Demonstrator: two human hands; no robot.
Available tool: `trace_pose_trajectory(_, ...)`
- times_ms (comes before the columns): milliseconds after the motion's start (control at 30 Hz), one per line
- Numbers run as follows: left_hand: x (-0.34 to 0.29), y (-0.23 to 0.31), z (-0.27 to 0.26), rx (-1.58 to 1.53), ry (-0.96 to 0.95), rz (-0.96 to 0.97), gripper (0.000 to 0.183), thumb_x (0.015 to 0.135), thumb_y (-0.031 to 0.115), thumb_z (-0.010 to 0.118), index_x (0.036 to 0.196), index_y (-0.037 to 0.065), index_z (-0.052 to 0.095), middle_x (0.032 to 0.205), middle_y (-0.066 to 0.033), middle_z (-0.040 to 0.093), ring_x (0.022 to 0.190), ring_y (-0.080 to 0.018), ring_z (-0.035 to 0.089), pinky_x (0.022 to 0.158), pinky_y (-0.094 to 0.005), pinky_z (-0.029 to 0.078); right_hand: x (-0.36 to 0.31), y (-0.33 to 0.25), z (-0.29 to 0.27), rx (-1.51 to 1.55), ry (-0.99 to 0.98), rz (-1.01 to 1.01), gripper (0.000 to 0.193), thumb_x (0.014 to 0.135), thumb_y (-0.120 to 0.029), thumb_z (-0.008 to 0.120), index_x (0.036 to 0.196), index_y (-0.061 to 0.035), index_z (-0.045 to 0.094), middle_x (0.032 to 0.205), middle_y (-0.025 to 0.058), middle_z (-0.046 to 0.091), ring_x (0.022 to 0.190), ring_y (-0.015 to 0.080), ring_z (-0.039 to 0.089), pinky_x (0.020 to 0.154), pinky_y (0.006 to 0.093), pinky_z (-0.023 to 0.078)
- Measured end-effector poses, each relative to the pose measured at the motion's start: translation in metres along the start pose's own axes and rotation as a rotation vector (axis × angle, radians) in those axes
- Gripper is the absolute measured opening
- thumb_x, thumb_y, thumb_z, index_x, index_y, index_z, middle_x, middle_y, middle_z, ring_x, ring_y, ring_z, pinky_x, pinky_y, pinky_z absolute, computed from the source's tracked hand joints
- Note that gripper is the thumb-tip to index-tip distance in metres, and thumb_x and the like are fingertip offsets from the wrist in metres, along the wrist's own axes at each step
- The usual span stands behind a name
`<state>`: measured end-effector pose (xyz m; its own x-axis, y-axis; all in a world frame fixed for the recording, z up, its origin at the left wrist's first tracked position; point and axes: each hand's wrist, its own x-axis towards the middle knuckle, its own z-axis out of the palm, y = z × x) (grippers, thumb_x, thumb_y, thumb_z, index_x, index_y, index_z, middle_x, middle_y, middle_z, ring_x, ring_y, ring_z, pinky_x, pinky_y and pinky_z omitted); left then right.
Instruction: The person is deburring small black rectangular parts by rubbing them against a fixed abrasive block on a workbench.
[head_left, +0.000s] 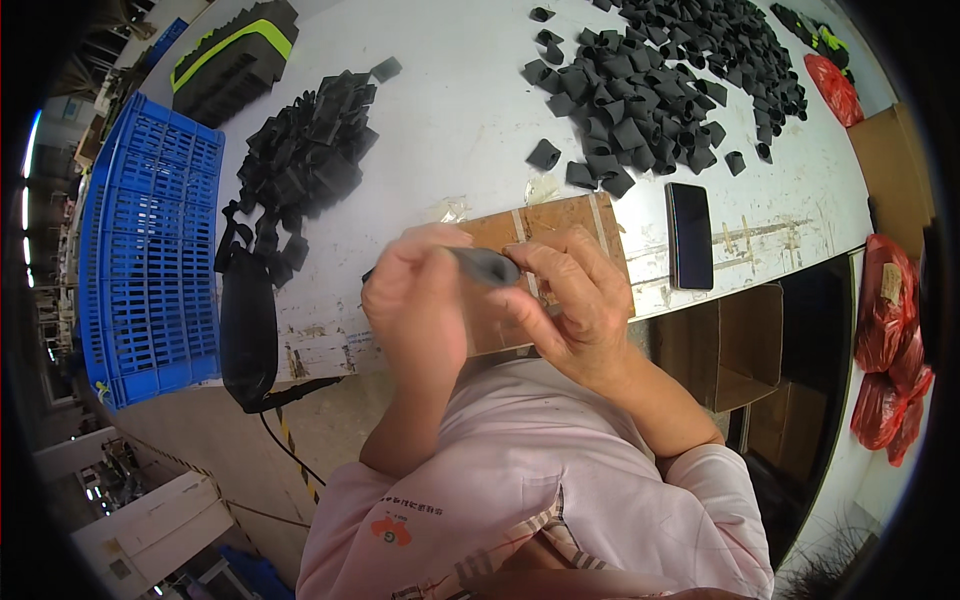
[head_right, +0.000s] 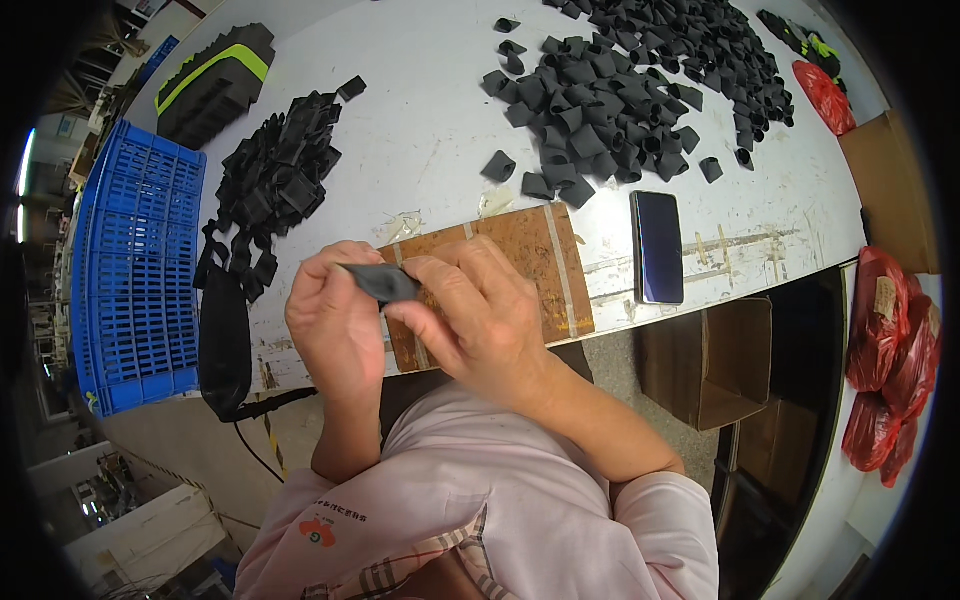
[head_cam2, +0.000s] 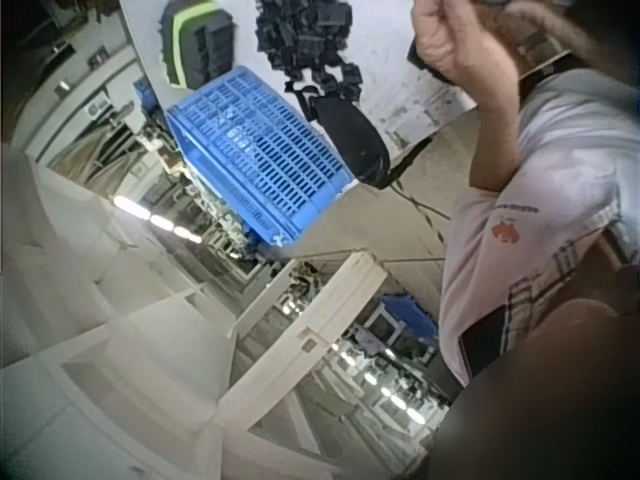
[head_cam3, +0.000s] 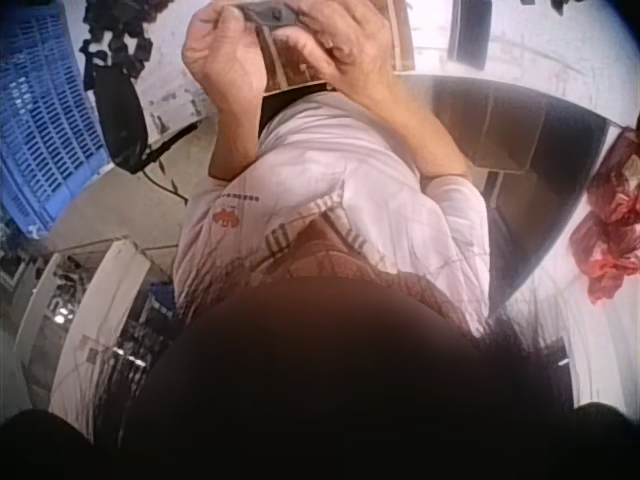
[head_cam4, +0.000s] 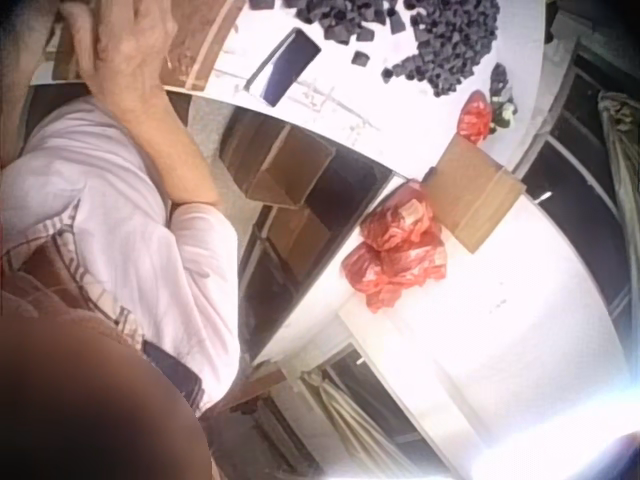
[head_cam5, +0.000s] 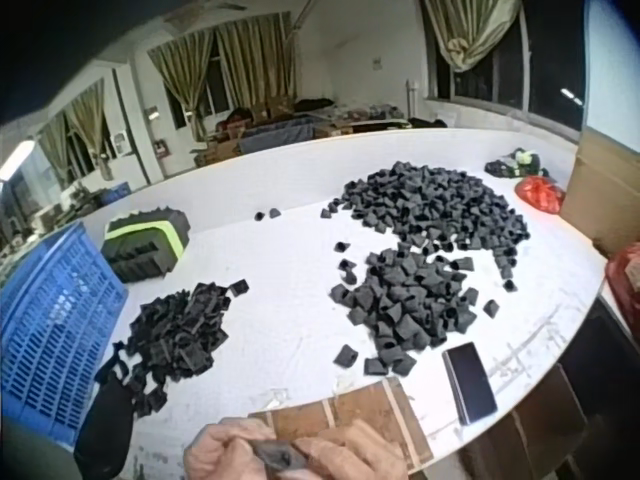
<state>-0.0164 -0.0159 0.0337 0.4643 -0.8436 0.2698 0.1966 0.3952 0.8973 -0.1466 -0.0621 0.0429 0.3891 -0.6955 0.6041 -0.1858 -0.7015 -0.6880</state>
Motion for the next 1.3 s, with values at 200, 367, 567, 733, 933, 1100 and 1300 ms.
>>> trace_pose_trajectory(200, -0.009, 0.003, 0.002, -0.29, 0.142, -0.206, 0.011, 0.086, 0.009, 0.049, 0.089, -0.001, 0.052, 0.09, -0.0124, 0.053, 0.083, -0.019, 0.048, 0.079, -0.032, 0.038, 0.005, 0.001, -0.004, -0.131, 0.01, -0.126, 0.025, 0.063, -0.002, 0.068, 0.086, 0.002, 0.059, 0.073, 0.0103, 0.055, 0.06, 0.0221, 0.051, 0.048, 0.0291, 0.042)
trace_pose_trajectory(367, -0.01, -0.001, 0.002, -0.053, 0.107, -0.037, 0.009, 0.083, 0.006, 0.051, 0.086, -0.003, 0.053, 0.085, -0.0136, 0.055, 0.082, -0.0187, 0.049, 0.078, -0.0309, 0.038, 0.012, -0.003, -0.005, -0.076, 0.035, -0.054, 0.022, 0.063, 0.006, 0.063, 0.084, 0.0032, 0.061, 0.074, 0.0116, 0.056, 0.059, 0.021, 0.051, 0.049, 0.0276, 0.041)
trace_pose_trajectory(567, -0.017, -0.001, -0.004, -0.024, 0.13, -0.078, 0.008, 0.08, 0.004, 0.051, 0.082, -0.003, 0.054, 0.085, -0.0141, 0.055, 0.08, -0.0188, 0.048, 0.079, -0.0301, 0.037, 0.013, 0.009, -0.007, -0.075, -0.114, -0.094, 0.02, 0.064, 0.003, 0.064, 0.084, 0.0027, 0.062, 0.073, 0.0109, 0.057, 0.059, 0.0198, 0.051, 0.051, 0.0273, 0.042)
trace_pose_trajectory(733, -0.014, 0.001, -0.002, -0.113, 0.176, -0.122, 0.009, 0.081, 0.004, 0.049, 0.082, -0.003, 0.053, 0.085, -0.0136, 0.054, 0.08, -0.0184, 0.047, 0.079, -0.0309, 0.036, 0.026, 0.01, -0.015, 0.116, -0.222, -0.037, 0.015, 0.066, 0.001, 0.065, 0.08, 0.0008, 0.062, 0.071, 0.0083, 0.057, 0.06, 0.0188, 0.05, 0.051, 0.0277, 0.04)
trace_pose_trajectory(933, -0.024, -0.002, -0.004, 0.026, 0.043, -0.041, 0.006, 0.079, 0.002, 0.049, 0.082, -0.003, 0.052, 0.086, -0.0147, 0.054, 0.079, -0.0176, 0.046, 0.078, -0.0311, 0.037, 0.01, 0.024, -0.008, 0.078, -0.179, -0.082, 0.011, 0.069, -0.005, 0.065, 0.077, 0.0009, 0.06, 0.068, 0.0091, 0.054, 0.059, 0.021, 0.048, 0.051, 0.0289, 0.038)
trace_pose_trajectory(1100, -0.01, 0.001, 0.006, 0.162, 0.074, 0.043, 0.019, 0.076, -0.003, 0.053, 0.094, -0.003, 0.053, 0.092, -0.0124, 0.055, 0.085, -0.016, 0.051, 0.078, -0.0259, 0.039, 0.009, 0.021, -0.005, -0.009, -0.151, -0.123, 0.013, 0.067, -0.005, 0.067, 0.073, 0.0009, 0.058, 0.066, 0.0089, 0.051, 0.057, 0.0213, 0.046, 0.049, 0.029, 0.037)
trace_pose_trajectory(1300, -0.001, -0.005, -0.032, 0.3, 0.161, 0.093, 0.019, 0.077, 0.001, 0.055, 0.096, -0.002, 0.057, 0.088, -0.0076, 0.06, 0.08, -0.0114, 0.056, 0.071, -0.0226, 0.044, 0.041, 0.024, -0.039, 0.728, 0.043, 0.476, 0.029, 0.085, -0.024, 0.054, 0.078, 0.003, 0.059, 0.059, 0.0036, 0.052, 0.052, 0.0108, 0.042, 0.047, 0.0256, 0.034)
